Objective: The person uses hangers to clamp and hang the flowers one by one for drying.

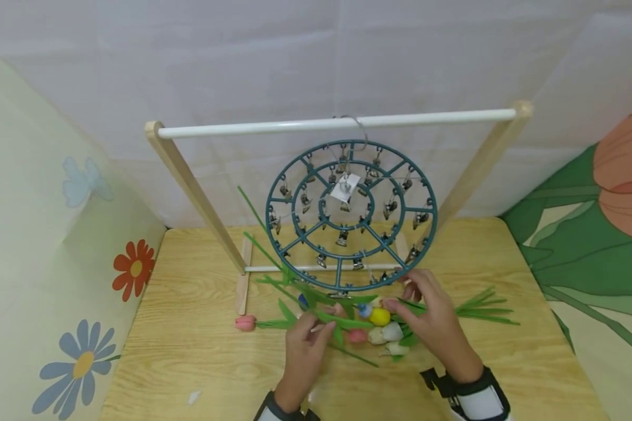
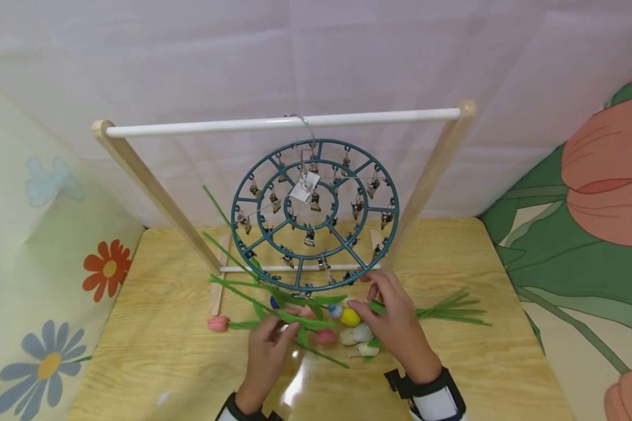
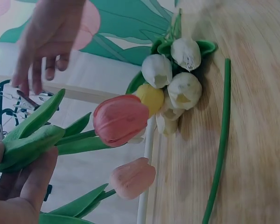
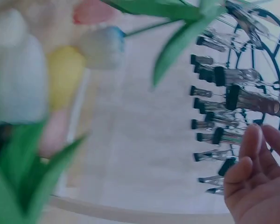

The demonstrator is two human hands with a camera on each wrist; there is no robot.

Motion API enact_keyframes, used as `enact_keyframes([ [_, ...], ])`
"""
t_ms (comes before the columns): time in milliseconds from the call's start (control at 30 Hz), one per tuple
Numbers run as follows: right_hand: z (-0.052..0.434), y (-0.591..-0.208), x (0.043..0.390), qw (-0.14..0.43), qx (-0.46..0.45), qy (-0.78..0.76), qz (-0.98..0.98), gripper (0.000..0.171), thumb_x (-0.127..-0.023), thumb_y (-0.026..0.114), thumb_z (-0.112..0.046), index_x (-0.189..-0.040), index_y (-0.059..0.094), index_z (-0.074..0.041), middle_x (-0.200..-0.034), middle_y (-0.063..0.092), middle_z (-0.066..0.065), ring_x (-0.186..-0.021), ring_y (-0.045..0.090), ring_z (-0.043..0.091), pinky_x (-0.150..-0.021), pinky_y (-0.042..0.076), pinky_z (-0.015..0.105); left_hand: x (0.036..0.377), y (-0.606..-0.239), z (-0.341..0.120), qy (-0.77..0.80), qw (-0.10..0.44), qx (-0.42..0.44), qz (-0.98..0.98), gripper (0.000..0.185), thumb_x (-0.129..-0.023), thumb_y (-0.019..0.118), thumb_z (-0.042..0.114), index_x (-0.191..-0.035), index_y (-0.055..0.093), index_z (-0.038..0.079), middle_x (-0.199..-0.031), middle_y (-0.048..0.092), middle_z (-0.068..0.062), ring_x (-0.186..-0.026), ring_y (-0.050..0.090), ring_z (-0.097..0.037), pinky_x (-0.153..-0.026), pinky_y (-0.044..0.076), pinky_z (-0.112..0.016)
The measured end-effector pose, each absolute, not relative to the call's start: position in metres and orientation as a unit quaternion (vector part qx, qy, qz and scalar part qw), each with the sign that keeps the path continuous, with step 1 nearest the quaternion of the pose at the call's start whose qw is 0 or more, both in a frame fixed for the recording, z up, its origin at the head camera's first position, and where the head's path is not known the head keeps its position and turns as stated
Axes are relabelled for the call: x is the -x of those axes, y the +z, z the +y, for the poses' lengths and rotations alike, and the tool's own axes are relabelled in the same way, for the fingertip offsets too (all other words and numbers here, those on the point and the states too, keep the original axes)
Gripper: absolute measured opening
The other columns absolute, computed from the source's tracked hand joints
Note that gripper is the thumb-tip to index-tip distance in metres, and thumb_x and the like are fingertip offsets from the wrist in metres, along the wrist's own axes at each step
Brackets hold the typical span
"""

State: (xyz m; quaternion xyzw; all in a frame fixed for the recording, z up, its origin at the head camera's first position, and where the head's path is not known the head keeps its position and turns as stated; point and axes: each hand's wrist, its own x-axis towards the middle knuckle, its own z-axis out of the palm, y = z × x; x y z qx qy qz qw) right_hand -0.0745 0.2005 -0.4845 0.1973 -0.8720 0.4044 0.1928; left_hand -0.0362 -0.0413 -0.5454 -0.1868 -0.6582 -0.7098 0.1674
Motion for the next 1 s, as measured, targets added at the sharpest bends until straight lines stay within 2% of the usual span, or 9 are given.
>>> enact_keyframes([
  [133, 0.200, -0.473, 0.088, 0.185, -0.248, 0.393, -0.866, 0.061, -0.074, 0.086, 0.006, -0.130, 0.065, -0.004, -0.097, 0.061, 0.001, -0.083, 0.054, 0.006, -0.069, 0.047, 0.014, 0.039, -0.549, -0.041, -0.655, 0.202, 0.223, -0.693, 0.023, -0.091, 0.067, -0.012, -0.114, 0.066, -0.009, -0.113, 0.070, -0.027, -0.100, 0.073, -0.036, -0.081, 0.065, -0.031],
  [300, 0.197, -0.468, 0.097, 0.184, -0.266, 0.400, -0.858, 0.043, -0.073, 0.085, 0.010, -0.111, 0.071, -0.006, -0.095, 0.068, -0.001, -0.081, 0.060, 0.003, -0.068, 0.051, 0.012, 0.043, -0.553, -0.040, -0.622, 0.224, 0.240, -0.711, 0.025, -0.087, 0.070, -0.015, -0.111, 0.067, -0.007, -0.105, 0.071, -0.025, -0.090, 0.073, -0.029, -0.074, 0.065, -0.025],
  [533, 0.188, -0.470, 0.095, 0.112, -0.248, 0.482, -0.833, 0.039, -0.075, 0.084, 0.012, -0.108, 0.069, 0.000, -0.100, 0.071, 0.007, -0.085, 0.068, 0.004, -0.075, 0.062, 0.017, 0.051, -0.550, -0.039, -0.603, 0.226, 0.240, -0.727, 0.025, -0.086, 0.072, -0.013, -0.108, 0.066, -0.003, -0.103, 0.072, -0.021, -0.086, 0.074, -0.031, -0.074, 0.064, -0.023],
  [633, 0.184, -0.473, 0.093, 0.101, -0.238, 0.485, -0.836, 0.035, -0.076, 0.085, 0.008, -0.106, 0.070, -0.003, -0.094, 0.073, 0.004, -0.082, 0.067, 0.003, -0.071, 0.061, 0.017, 0.054, -0.548, -0.038, -0.596, 0.220, 0.225, -0.739, 0.024, -0.088, 0.073, -0.008, -0.110, 0.068, 0.000, -0.097, 0.074, -0.016, -0.076, 0.074, -0.025, -0.069, 0.063, -0.018],
  [800, 0.176, -0.481, 0.089, 0.122, -0.236, 0.486, -0.833, 0.036, -0.073, 0.088, 0.006, -0.103, 0.071, -0.004, -0.087, 0.072, 0.001, -0.077, 0.064, 0.003, -0.064, 0.058, 0.018, 0.058, -0.547, -0.037, -0.601, 0.196, 0.215, -0.744, 0.021, -0.093, 0.071, -0.001, -0.114, 0.068, -0.001, -0.096, 0.075, -0.014, -0.076, 0.075, -0.020, -0.069, 0.062, -0.018],
  [867, 0.172, -0.483, 0.088, 0.135, -0.240, 0.494, -0.825, 0.037, -0.070, 0.088, 0.009, -0.102, 0.071, -0.003, -0.087, 0.071, 0.003, -0.077, 0.064, 0.003, -0.064, 0.057, 0.017, 0.059, -0.548, -0.036, -0.607, 0.183, 0.212, -0.744, 0.019, -0.094, 0.070, 0.000, -0.114, 0.068, -0.002, -0.102, 0.074, -0.016, -0.084, 0.077, -0.022, -0.074, 0.064, -0.022],
  [1000, 0.164, -0.485, 0.084, 0.155, -0.255, 0.530, -0.794, 0.039, -0.065, 0.085, 0.018, -0.098, 0.071, 0.002, -0.085, 0.070, 0.011, -0.079, 0.064, 0.003, -0.064, 0.057, 0.013, 0.059, -0.550, -0.034, -0.587, 0.179, 0.212, -0.760, 0.014, -0.094, 0.070, 0.001, -0.108, 0.068, 0.001, -0.099, 0.073, -0.013, -0.085, 0.076, -0.022, -0.077, 0.064, -0.021],
])
